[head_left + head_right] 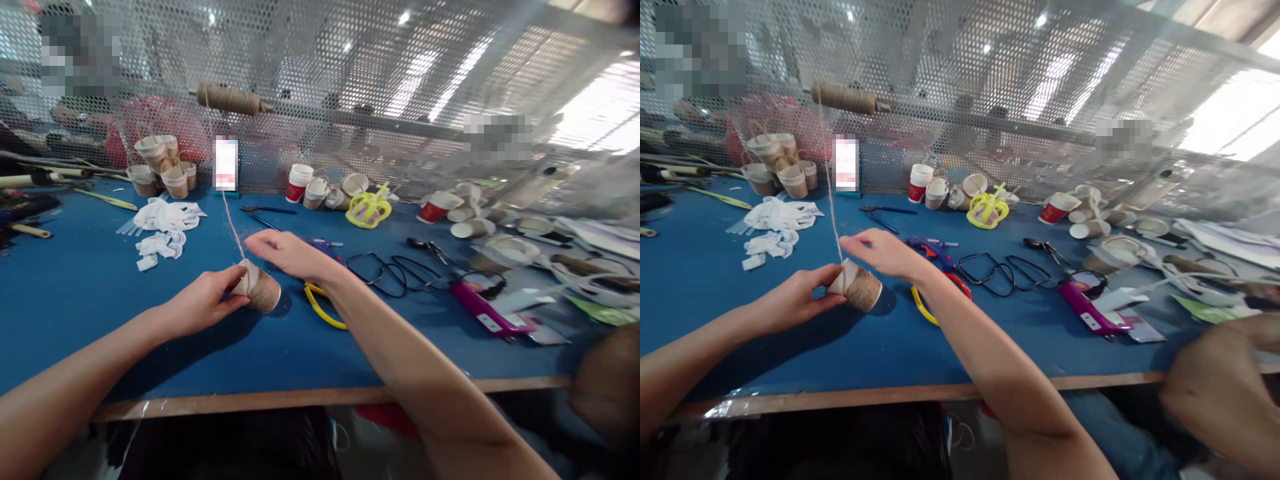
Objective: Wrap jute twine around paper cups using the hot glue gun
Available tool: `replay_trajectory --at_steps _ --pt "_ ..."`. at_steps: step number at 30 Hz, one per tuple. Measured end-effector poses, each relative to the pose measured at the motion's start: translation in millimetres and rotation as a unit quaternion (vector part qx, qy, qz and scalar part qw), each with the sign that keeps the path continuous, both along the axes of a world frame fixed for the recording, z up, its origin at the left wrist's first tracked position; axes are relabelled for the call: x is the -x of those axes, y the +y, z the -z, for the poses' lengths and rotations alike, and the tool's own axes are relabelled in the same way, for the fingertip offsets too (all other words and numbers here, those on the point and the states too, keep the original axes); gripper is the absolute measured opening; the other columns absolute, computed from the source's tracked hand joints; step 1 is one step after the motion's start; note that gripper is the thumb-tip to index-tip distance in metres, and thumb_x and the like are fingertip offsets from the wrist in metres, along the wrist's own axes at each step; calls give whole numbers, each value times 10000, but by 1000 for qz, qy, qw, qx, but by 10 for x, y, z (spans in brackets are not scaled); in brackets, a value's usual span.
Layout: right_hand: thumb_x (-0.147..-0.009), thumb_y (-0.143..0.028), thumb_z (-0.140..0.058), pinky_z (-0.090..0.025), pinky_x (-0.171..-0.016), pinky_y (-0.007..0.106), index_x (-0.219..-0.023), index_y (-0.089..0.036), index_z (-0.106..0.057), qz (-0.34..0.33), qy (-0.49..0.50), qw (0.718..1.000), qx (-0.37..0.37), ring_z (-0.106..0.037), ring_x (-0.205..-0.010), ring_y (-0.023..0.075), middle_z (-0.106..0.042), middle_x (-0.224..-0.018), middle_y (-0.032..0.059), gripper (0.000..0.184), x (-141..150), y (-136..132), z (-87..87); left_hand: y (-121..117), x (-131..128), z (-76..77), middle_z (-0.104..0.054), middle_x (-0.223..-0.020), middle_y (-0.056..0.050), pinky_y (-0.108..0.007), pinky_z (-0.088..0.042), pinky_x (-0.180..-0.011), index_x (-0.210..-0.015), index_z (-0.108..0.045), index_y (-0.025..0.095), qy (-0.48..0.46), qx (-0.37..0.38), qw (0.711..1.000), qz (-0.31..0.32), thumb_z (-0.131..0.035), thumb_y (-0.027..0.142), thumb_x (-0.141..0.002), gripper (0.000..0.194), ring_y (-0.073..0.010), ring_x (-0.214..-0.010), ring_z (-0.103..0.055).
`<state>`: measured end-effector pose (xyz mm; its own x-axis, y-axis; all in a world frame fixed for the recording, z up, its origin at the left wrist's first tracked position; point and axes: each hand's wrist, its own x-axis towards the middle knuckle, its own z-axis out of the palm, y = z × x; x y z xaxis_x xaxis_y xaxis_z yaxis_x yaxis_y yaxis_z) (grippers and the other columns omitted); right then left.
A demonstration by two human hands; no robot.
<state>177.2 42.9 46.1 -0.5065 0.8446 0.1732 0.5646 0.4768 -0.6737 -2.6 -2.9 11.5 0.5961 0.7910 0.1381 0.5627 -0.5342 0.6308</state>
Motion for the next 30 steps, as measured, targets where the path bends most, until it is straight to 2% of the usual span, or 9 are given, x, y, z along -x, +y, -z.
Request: replay_trajectory --at_steps 2,4,7,11,15,22,30 --pt "-786 -384 -478 -419 -686 256 -737 -152 -601 -29 28 999 24 -548 -742 139 -621 -792 28 268 158 -33 -19 6 -4 2 -591 -763 -42 -290 -412 -639 -884 -512 150 11 -6 1000 0 -464 251 -793 144 -180 -704 -558" --pt "-772 -325 -506 -419 -667 245 -737 -137 -583 -11 68 997 28 -536 -700 120 -605 -756 25 206 193 -84 -38 12 -9 -2 -565 -722 -31 -280 -399 -613 -818 -500 147 13 -7 1000 -1 -455 247 -793 113 -166 -659 -532" --pt "-760 -302 -532 -409 -631 233 -722 -138 -570 18 110 994 12 -510 -654 104 -579 -698 3 173 79 -207 -85 10 -15 -18 -519 -660 -9 -262 -384 -576 -733 -477 151 -10 5 1000 -10 -458 262 -789 126 -143 -604 -484" --pt "-763 -312 -546 -404 -626 241 -698 -145 -563 42 141 989 10 -497 -644 104 -568 -689 0 180 -98 -392 -123 -25 -33 -40 -544 -710 -16 -261 -398 -600 -806 -507 142 -55 50 997 -1 -463 274 -794 140 -139 -637 -483" --pt "-764 -300 -552 -403 -627 254 -669 -147 -552 81 160 984 -4 -489 -638 108 -546 -674 2 180 -142 -458 -57 -75 -63 -48 -545 -727 -14 -256 -401 -622 -815 -514 138 -66 68 995 24 -470 269 -802 139 -137 -660 -490" --pt "-755 -315 -561 -397 -576 253 -673 -152 -546 107 186 976 26 -460 -582 99 -519 -636 -13 183 -177 -413 92 -126 -80 -42 -521 -700 7 -232 -395 -607 -805 -506 146 -57 34 997 33 -458 255 -817 120 -120 -636 -478" --pt "-757 -329 -557 -398 -565 246 -687 -157 -542 97 202 973 62 -462 -579 94 -521 -634 -18 187 -183 -440 134 -160 -65 -43 -566 -744 -18 -229 -404 -607 -824 -515 145 -43 -20 997 54 -448 238 -827 115 -122 -644 -498"
